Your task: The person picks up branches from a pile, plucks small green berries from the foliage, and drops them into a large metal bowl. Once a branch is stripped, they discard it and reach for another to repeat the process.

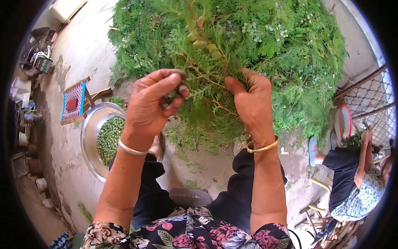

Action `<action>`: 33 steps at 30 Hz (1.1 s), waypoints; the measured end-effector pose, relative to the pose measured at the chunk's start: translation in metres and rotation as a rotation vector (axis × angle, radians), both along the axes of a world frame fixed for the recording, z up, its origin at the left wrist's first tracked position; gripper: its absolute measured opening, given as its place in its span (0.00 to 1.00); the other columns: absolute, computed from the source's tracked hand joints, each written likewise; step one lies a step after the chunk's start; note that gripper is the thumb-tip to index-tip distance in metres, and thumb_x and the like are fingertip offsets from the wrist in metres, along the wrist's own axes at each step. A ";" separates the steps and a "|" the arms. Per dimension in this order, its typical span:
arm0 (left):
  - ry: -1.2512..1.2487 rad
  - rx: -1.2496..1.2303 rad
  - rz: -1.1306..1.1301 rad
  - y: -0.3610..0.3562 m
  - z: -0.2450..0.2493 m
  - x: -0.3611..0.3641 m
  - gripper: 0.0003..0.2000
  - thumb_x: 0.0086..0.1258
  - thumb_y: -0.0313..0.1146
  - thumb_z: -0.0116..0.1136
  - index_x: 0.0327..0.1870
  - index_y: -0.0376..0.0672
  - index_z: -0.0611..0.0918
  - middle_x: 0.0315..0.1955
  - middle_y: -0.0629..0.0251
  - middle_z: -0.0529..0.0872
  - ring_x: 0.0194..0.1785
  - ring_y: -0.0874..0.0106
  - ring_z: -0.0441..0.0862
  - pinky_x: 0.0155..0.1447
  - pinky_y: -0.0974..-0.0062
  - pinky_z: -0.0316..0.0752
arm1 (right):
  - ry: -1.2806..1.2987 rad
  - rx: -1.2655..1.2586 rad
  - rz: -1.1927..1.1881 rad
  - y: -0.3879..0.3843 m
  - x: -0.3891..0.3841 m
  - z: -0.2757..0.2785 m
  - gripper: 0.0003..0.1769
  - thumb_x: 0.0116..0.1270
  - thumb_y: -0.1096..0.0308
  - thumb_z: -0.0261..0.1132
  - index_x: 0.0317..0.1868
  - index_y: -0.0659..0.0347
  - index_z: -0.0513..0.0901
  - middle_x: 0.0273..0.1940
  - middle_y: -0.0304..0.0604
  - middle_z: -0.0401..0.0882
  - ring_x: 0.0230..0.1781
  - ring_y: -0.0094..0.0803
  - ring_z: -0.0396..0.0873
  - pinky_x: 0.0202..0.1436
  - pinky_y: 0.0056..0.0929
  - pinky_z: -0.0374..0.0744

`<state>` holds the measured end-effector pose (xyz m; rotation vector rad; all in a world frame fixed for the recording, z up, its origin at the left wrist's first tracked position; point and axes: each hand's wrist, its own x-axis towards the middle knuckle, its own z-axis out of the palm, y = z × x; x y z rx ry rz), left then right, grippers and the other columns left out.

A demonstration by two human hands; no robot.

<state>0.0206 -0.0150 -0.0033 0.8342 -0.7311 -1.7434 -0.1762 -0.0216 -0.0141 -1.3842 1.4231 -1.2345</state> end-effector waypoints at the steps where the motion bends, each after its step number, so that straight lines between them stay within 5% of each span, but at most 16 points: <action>1: -0.070 -0.003 0.056 0.000 -0.003 -0.003 0.09 0.67 0.30 0.56 0.42 0.34 0.80 0.25 0.60 0.82 0.22 0.79 0.76 0.17 0.92 0.61 | -0.003 -0.002 0.010 0.001 0.002 0.002 0.07 0.60 0.78 0.62 0.39 0.67 0.83 0.27 0.31 0.79 0.28 0.17 0.69 0.33 0.22 0.71; 4: -0.105 0.008 0.077 0.002 -0.005 -0.011 0.10 0.64 0.27 0.59 0.43 0.34 0.80 0.25 0.63 0.82 0.22 0.81 0.76 0.18 0.90 0.61 | 0.037 0.065 0.094 0.004 0.009 0.005 0.06 0.60 0.78 0.62 0.37 0.67 0.82 0.26 0.32 0.78 0.27 0.17 0.69 0.32 0.22 0.70; 10: -0.212 0.015 0.032 0.007 -0.005 -0.019 0.07 0.63 0.27 0.59 0.39 0.35 0.82 0.21 0.69 0.82 0.18 0.84 0.73 0.17 0.89 0.61 | 0.267 -0.203 0.141 0.006 0.023 -0.003 0.05 0.58 0.80 0.61 0.35 0.67 0.81 0.26 0.37 0.80 0.27 0.17 0.71 0.33 0.20 0.73; 15: -0.043 0.071 0.046 0.005 -0.006 -0.013 0.05 0.65 0.27 0.58 0.39 0.37 0.80 0.29 0.64 0.83 0.23 0.77 0.79 0.18 0.88 0.63 | 0.048 -0.154 0.105 0.006 0.028 -0.001 0.07 0.56 0.83 0.61 0.36 0.68 0.81 0.29 0.36 0.81 0.29 0.17 0.74 0.33 0.19 0.74; 30: 0.134 0.014 0.179 0.002 -0.005 -0.015 0.05 0.66 0.29 0.59 0.37 0.38 0.77 0.29 0.67 0.80 0.24 0.78 0.75 0.20 0.87 0.65 | -0.387 0.033 0.214 0.011 0.035 0.002 0.03 0.61 0.77 0.64 0.36 0.66 0.81 0.28 0.30 0.78 0.28 0.12 0.70 0.31 0.15 0.70; 33: 0.165 0.033 0.142 0.004 -0.001 -0.019 0.05 0.65 0.29 0.59 0.38 0.38 0.77 0.30 0.68 0.80 0.25 0.79 0.75 0.22 0.87 0.65 | -0.245 -0.042 0.179 0.010 0.039 -0.004 0.02 0.61 0.77 0.64 0.35 0.66 0.81 0.28 0.30 0.79 0.28 0.13 0.71 0.30 0.15 0.70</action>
